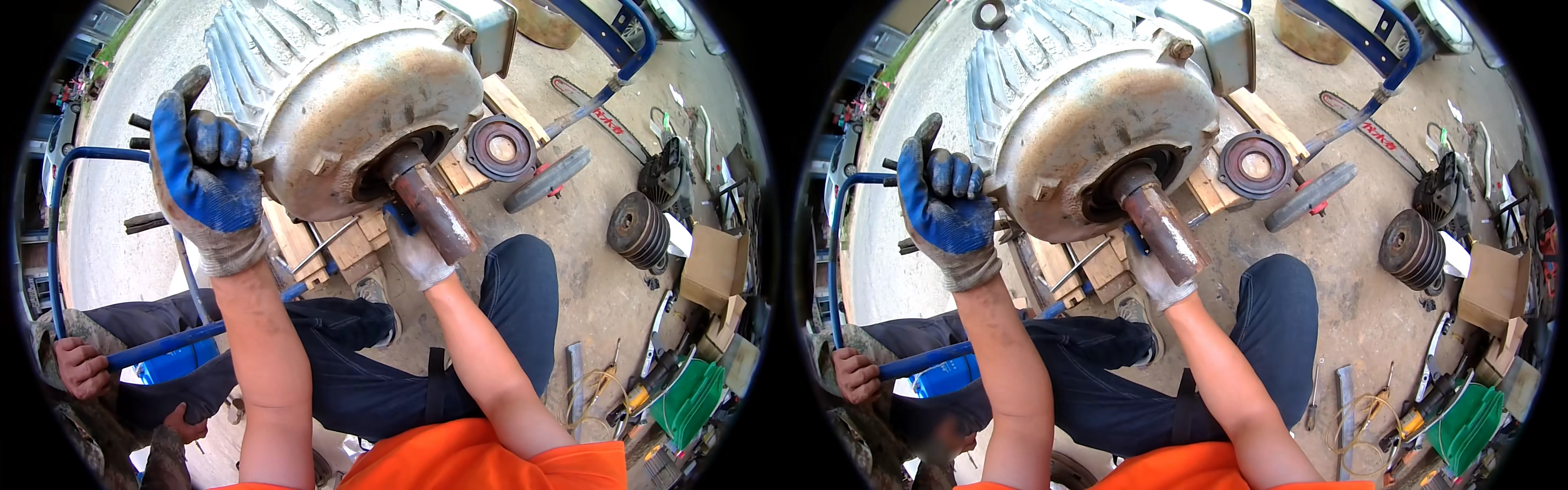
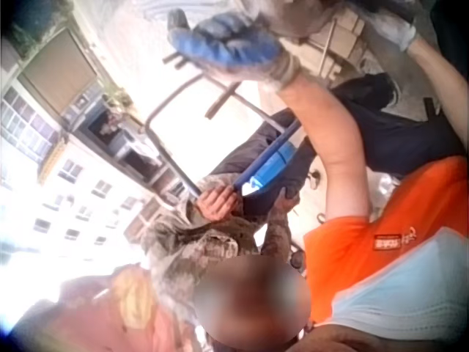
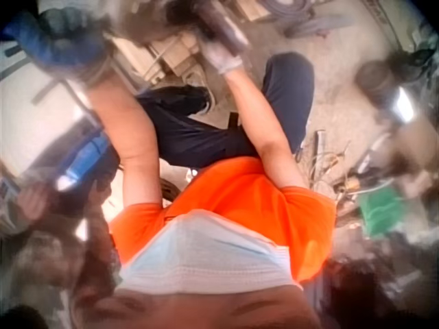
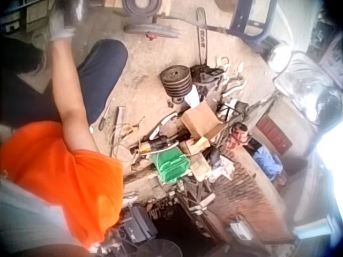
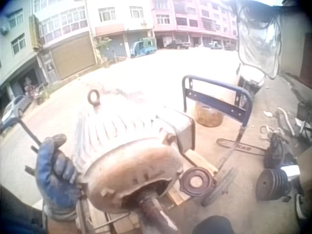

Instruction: The person uses a screwdriver to pry and adjust a metal component on the shaft of a large electric motor. The person repeatedly inserts the tool into a gap and applies leverage to manipulate the part.

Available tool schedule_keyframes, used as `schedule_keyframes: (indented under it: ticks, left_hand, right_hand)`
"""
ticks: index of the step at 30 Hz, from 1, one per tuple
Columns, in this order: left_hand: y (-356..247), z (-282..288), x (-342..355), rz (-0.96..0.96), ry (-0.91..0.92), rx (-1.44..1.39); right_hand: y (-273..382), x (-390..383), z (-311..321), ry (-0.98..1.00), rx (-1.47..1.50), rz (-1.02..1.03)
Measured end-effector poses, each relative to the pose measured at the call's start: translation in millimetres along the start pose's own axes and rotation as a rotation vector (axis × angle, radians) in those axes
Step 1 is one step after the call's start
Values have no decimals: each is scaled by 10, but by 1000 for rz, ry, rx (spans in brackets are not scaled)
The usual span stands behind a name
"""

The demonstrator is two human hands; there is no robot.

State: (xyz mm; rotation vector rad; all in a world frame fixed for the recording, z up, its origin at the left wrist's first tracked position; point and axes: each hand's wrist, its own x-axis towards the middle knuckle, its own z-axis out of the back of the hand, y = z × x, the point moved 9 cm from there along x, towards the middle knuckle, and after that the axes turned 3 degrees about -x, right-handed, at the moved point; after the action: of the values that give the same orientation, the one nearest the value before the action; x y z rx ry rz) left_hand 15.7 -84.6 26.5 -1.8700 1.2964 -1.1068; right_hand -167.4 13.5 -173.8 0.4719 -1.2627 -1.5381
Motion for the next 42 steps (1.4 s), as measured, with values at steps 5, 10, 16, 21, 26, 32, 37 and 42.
schedule_keyframes:
  ticks: [5, 10, 16, 21, 26, 32, 37, 42]
  left_hand:
    - [1, -28, -6, 14, 49, -12]
    - [-16, -15, -20, -5, 30, -41]
    - [-11, -12, -5, 6, 60, -45]
    - [1, 5, 0, 14, 41, -37]
    - [9, -38, -6, 16, 62, -26]
    - [-6, 5, -4, 7, 56, -40]
    - [46, -47, 30, 74, 143, -61]
    - [108, 91, 97, 274, 113, -153]
  right_hand:
    - [-69, -44, -19, 18, 17, -61]
    - [-129, -88, -88, 84, 92, -160]
    - [-2, -19, -4, 44, -31, -49]
    - [1, 16, -29, 81, -11, -78]
    - [-61, -8, -32, 98, 35, -117]
    - [49, 20, 2, 46, -39, -43]
    - [-228, -13, -151, 31, -31, -28]
    - [-167, -45, -144, 146, 52, -187]
